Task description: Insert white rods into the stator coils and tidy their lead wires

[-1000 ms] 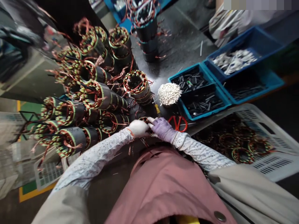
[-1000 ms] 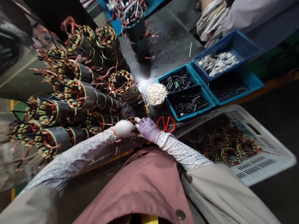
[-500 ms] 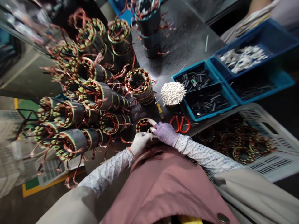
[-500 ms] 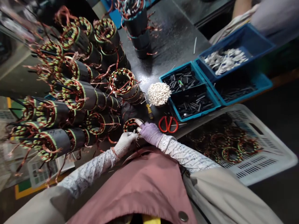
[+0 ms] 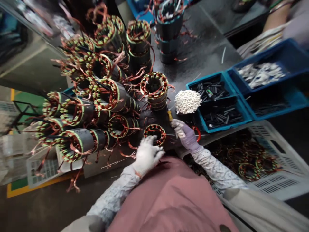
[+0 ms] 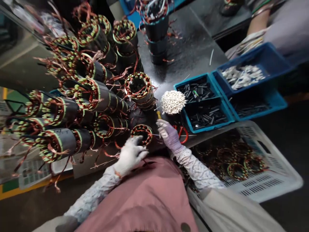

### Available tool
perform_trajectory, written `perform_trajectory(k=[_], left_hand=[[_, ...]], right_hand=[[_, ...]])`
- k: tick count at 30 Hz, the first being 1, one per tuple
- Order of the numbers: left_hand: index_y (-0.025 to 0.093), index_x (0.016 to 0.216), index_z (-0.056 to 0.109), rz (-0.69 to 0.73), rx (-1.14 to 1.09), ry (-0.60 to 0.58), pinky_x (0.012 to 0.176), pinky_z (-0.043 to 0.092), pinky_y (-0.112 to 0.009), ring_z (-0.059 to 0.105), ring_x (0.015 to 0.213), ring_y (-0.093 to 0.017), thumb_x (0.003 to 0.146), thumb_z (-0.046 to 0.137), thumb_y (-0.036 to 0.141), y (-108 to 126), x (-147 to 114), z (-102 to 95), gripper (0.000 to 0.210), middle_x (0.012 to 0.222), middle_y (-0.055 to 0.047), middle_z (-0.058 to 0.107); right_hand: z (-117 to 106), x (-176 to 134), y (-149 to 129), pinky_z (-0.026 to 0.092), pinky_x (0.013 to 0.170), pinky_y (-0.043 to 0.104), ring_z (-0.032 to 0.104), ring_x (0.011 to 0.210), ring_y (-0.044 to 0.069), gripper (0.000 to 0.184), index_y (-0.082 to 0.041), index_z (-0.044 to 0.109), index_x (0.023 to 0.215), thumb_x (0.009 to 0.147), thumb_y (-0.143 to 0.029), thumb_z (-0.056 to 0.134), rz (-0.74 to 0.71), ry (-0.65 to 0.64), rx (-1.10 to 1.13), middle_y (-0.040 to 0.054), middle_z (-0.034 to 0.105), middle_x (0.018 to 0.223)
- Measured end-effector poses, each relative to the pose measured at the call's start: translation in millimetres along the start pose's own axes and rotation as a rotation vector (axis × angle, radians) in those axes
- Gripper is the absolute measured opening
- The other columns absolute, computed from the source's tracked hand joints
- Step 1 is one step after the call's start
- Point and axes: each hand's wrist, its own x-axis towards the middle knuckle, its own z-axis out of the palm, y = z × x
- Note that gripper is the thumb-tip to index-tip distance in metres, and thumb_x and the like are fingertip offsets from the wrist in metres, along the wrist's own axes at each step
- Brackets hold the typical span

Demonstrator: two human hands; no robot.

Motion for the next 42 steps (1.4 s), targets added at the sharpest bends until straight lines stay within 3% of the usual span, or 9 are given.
perform_trajectory(k=[3, 9, 17, 22, 26, 32, 36, 39, 42], left_hand=[[0.011, 0.103, 0.067, -0.059, 0.147, -0.098, 0.099, 0.036, -0.051, 0.049, 0.116, -0.035, 0.080, 0.058, 0.028, 10, 29, 34.2, 0.030, 0.121, -0.021, 0.057], [0.010, 0.113, 0.060, 0.038, 0.092, -0.129, 0.087, 0.044, -0.040, 0.058, 0.095, -0.026, 0.084, 0.053, 0.029, -12, 41, 44.2, 0.036, 0.102, -0.016, 0.064], [0.020, 0.081, 0.072, 0.150, -0.172, 0.013, 0.068, 0.042, -0.027, 0.055, 0.070, -0.014, 0.087, 0.046, 0.047, -7, 5, -23.4, 0.038, 0.076, -0.002, 0.061], [0.026, 0.078, 0.075, 0.090, -0.064, 0.215, 0.075, 0.042, -0.033, 0.054, 0.080, -0.019, 0.081, 0.052, 0.049, -5, -57, -94.1, 0.033, 0.084, -0.006, 0.060], [0.030, 0.086, 0.075, -0.191, 0.351, 0.225, 0.079, 0.040, -0.040, 0.054, 0.090, -0.026, 0.083, 0.045, 0.053, -40, -52, -122.6, 0.037, 0.095, -0.010, 0.058], [0.027, 0.086, 0.074, -0.280, 0.493, 0.050, 0.076, 0.042, -0.041, 0.059, 0.089, -0.028, 0.082, 0.048, 0.050, -78, -12, -106.2, 0.035, 0.101, -0.013, 0.060], [0.022, 0.078, 0.073, -0.303, 0.463, 0.335, 0.091, 0.039, -0.047, 0.050, 0.115, -0.034, 0.082, 0.055, 0.040, -54, -40, -92.1, 0.025, 0.124, -0.015, 0.055], [0.025, 0.087, 0.071, -0.123, 0.238, 0.505, 0.093, 0.041, -0.039, 0.054, 0.111, -0.025, 0.084, 0.053, 0.035, -29, -62, -64.6, 0.021, 0.118, -0.009, 0.061], [0.024, 0.088, 0.069, -0.032, -0.070, 0.240, 0.078, 0.048, -0.026, 0.063, 0.088, -0.015, 0.089, 0.046, 0.033, -18, -49, -25.1, 0.024, 0.106, -0.004, 0.066]], right_hand=[[28, 16, -6, 0.051, 0.089, 0.038, 0.064, 0.103, 0.020, 0.051, -0.018, 0.061, 0.116, 0.095, -0.044, 0.023, 0.199, 0.121, 0.211, 0.0090, 0.066, 0.114], [89, 71, -63, 0.040, 0.102, 0.038, 0.060, 0.109, 0.023, 0.026, -0.021, 0.070, 0.095, 0.086, -0.035, 0.050, 0.115, -0.499, -0.296, 0.0066, 0.069, 0.110], [0, 29, -63, 0.048, 0.091, 0.037, 0.063, 0.100, 0.020, 0.039, -0.019, 0.070, 0.100, 0.088, -0.043, 0.041, 0.193, 0.151, 0.141, 0.0055, 0.071, 0.104], [-5, 12, -59, 0.050, 0.088, 0.039, 0.066, 0.092, 0.023, 0.036, -0.018, 0.072, 0.094, 0.084, -0.044, 0.049, 0.199, 0.159, 0.099, 0.0069, 0.073, 0.095], [12, 13, -43, 0.050, 0.088, 0.038, 0.066, 0.091, 0.022, 0.031, -0.018, 0.071, 0.098, 0.085, -0.036, 0.049, 0.103, 0.067, -0.112, 0.0066, 0.072, 0.098], [37, 19, -28, 0.042, 0.097, 0.042, 0.054, 0.113, 0.027, 0.024, -0.018, 0.069, 0.103, 0.084, -0.022, 0.055, -0.132, -0.262, -0.733, 0.0103, 0.064, 0.119], [63, 28, -29, 0.036, 0.097, 0.048, 0.048, 0.118, 0.031, 0.031, -0.013, 0.064, 0.113, 0.091, -0.019, 0.043, -0.212, -0.467, -0.939, 0.0168, 0.057, 0.127], [77, 38, -23, 0.038, 0.093, 0.049, 0.052, 0.112, 0.030, 0.033, -0.011, 0.064, 0.114, 0.091, -0.015, 0.040, -0.203, -0.551, -0.939, 0.0189, 0.058, 0.124], [81, 47, -13, 0.040, 0.094, 0.042, 0.053, 0.111, 0.026, 0.028, -0.015, 0.068, 0.107, 0.091, -0.021, 0.045, -0.255, -0.609, -0.843, 0.0132, 0.061, 0.121]])
